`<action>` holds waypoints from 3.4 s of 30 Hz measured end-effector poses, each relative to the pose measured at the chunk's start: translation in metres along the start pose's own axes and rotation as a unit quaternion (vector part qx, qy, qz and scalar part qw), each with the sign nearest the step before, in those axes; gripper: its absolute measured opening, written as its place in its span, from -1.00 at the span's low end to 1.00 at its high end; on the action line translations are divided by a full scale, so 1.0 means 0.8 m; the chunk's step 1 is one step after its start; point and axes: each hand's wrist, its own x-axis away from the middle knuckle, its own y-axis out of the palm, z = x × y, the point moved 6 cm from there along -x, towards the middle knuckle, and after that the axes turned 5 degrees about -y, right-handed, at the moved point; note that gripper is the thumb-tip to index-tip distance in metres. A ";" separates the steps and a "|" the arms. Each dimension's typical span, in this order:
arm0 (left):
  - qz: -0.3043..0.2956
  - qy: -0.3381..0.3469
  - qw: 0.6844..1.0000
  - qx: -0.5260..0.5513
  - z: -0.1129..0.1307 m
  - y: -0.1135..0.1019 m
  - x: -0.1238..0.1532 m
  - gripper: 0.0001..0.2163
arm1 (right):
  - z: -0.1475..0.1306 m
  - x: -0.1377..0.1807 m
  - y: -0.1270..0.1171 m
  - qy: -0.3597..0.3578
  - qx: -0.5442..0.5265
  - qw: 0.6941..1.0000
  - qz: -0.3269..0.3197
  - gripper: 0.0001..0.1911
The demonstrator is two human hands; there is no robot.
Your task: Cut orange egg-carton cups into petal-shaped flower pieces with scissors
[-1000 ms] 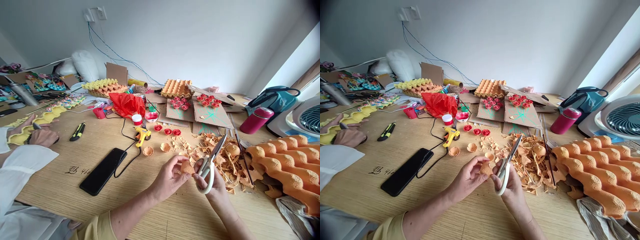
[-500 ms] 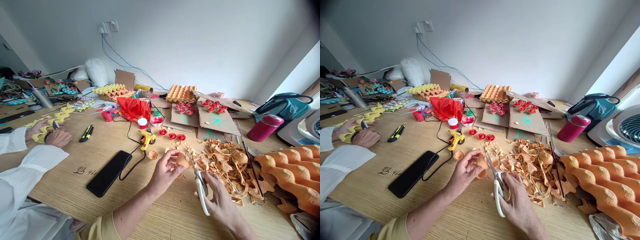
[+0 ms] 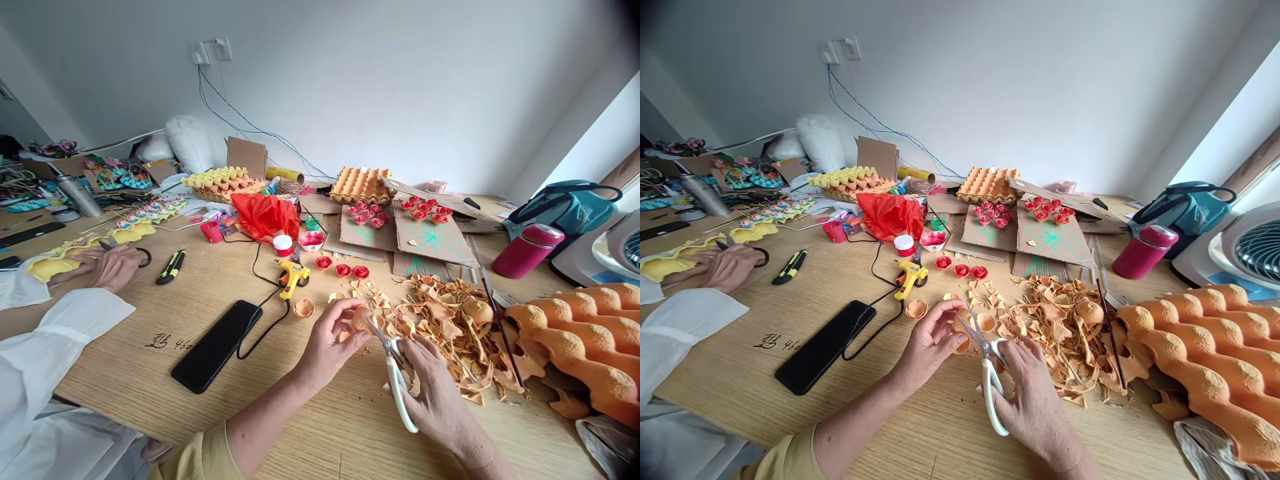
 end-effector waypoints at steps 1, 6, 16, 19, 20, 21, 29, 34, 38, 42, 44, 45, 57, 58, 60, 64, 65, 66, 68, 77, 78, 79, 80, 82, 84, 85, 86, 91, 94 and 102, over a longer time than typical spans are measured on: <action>-0.003 -0.001 1.000 -0.004 0.000 0.001 0.000 -0.64 | 0.000 0.000 0.000 0.001 0.000 1.000 -0.003 -0.75; -0.009 0.021 0.999 -0.046 0.001 0.002 0.002 -0.65 | -0.004 -0.003 -0.004 0.001 0.016 1.000 0.000 -0.74; -0.024 0.038 0.999 -0.029 0.000 0.003 0.004 -0.66 | -0.011 0.001 -0.005 -0.019 0.015 1.000 0.001 -0.74; -0.026 0.043 0.998 -0.022 0.001 0.004 0.004 -0.66 | -0.010 0.001 -0.005 -0.015 0.013 1.000 0.001 -0.72; -0.027 0.044 0.998 -0.020 0.001 0.004 0.004 -0.66 | -0.010 0.001 -0.005 -0.015 0.012 1.000 0.003 -0.72; -0.029 0.045 0.998 -0.017 0.002 0.004 0.005 -0.66 | -0.010 0.000 -0.005 -0.016 0.011 1.000 0.005 -0.72; -0.032 0.006 0.999 0.023 -0.004 0.005 0.003 -0.65 | -0.013 0.003 -0.005 -0.025 0.014 0.999 0.027 -0.74; -0.050 -0.061 0.991 0.104 -0.011 0.009 0.004 -0.53 | -0.013 0.005 -0.005 -0.018 0.002 0.999 0.047 -0.74; -0.058 -0.084 0.986 0.129 -0.012 0.010 0.004 -0.55 | -0.014 0.003 -0.006 -0.020 0.006 0.999 0.049 -0.74; -0.081 -0.080 0.983 0.145 -0.014 0.013 0.004 -0.60 | -0.017 0.001 -0.008 -0.030 0.017 0.998 0.049 -0.78; -0.099 -0.080 0.981 0.147 -0.015 0.016 0.004 -0.60 | -0.017 0.000 -0.009 -0.030 0.019 0.998 0.047 -0.81; -0.105 -0.081 0.981 0.145 -0.015 0.017 0.004 -0.60 | -0.017 0.000 -0.009 -0.031 0.018 0.998 0.044 -0.82; -0.091 -0.029 0.991 0.098 -0.011 0.006 0.000 -0.57 | -0.016 0.005 -0.005 -0.023 0.001 0.999 0.027 -0.72; -0.090 -0.020 0.991 0.097 -0.010 0.005 -0.001 -0.58 | -0.017 0.005 -0.005 -0.022 0.000 0.999 0.028 -0.72; -0.083 -0.006 0.992 0.091 -0.007 0.002 -0.002 -0.60 | -0.019 0.005 -0.006 -0.024 -0.001 0.999 0.035 -0.73; -0.069 -0.001 0.994 0.088 -0.001 0.000 -0.002 -0.62 | -0.020 0.005 -0.008 -0.028 -0.010 0.998 0.051 -0.73; -0.068 -0.007 0.993 0.094 -0.001 0.001 -0.002 -0.61 | -0.019 0.005 -0.007 -0.029 -0.011 0.998 0.052 -0.72; -0.068 -0.016 0.992 0.102 -0.001 0.001 -0.003 -0.60 | -0.018 0.005 -0.007 -0.031 -0.011 0.998 0.052 -0.72; -0.068 -0.039 0.989 0.122 -0.003 0.003 -0.003 -0.58 | -0.015 0.006 -0.006 -0.035 -0.005 0.998 0.052 -0.72; -0.084 -0.022 0.992 0.095 -0.011 0.006 -0.002 -0.61 | -0.012 0.002 -0.003 -0.032 0.017 0.999 0.034 -0.84; -0.085 -0.012 0.992 0.088 -0.010 0.006 -0.002 -0.61 | -0.012 0.002 -0.002 -0.032 0.015 0.999 0.032 -0.84; -0.086 -0.003 0.993 0.081 -0.010 0.005 -0.002 -0.62 | -0.012 0.001 -0.002 -0.032 0.014 0.999 0.030 -0.84; -0.085 0.004 0.994 0.075 -0.009 0.005 -0.002 -0.62 | -0.013 0.001 -0.002 -0.032 0.013 0.999 0.028 -0.83; -0.082 0.013 0.994 0.066 -0.008 0.003 -0.002 -0.63 | -0.013 0.002 -0.001 -0.031 0.013 0.999 0.024 -0.80; -0.080 0.010 0.995 0.064 -0.007 0.002 -0.002 -0.63 | -0.013 0.002 -0.001 -0.031 0.011 0.999 0.021 -0.77; -0.080 0.006 0.995 0.065 -0.007 0.001 -0.002 -0.63 | -0.013 0.002 -0.001 -0.031 0.010 0.999 0.021 -0.76; -0.081 0.001 0.995 0.065 -0.007 0.001 -0.002 -0.62 | -0.014 0.003 -0.002 -0.032 0.009 0.999 0.022 -0.75; -0.072 -0.008 0.996 0.055 -0.002 -0.001 -0.002 -0.62 | -0.017 0.004 -0.002 -0.035 0.001 0.999 0.029 -0.74; -0.071 -0.032 0.994 0.076 -0.003 0.002 0.000 -0.61 | -0.017 0.005 -0.003 -0.037 -0.004 0.999 0.039 -0.73; -0.071 -0.104 0.974 0.186 -0.016 0.009 0.003 -0.62 | -0.016 0.000 -0.003 -0.040 0.020 0.998 0.043 -0.76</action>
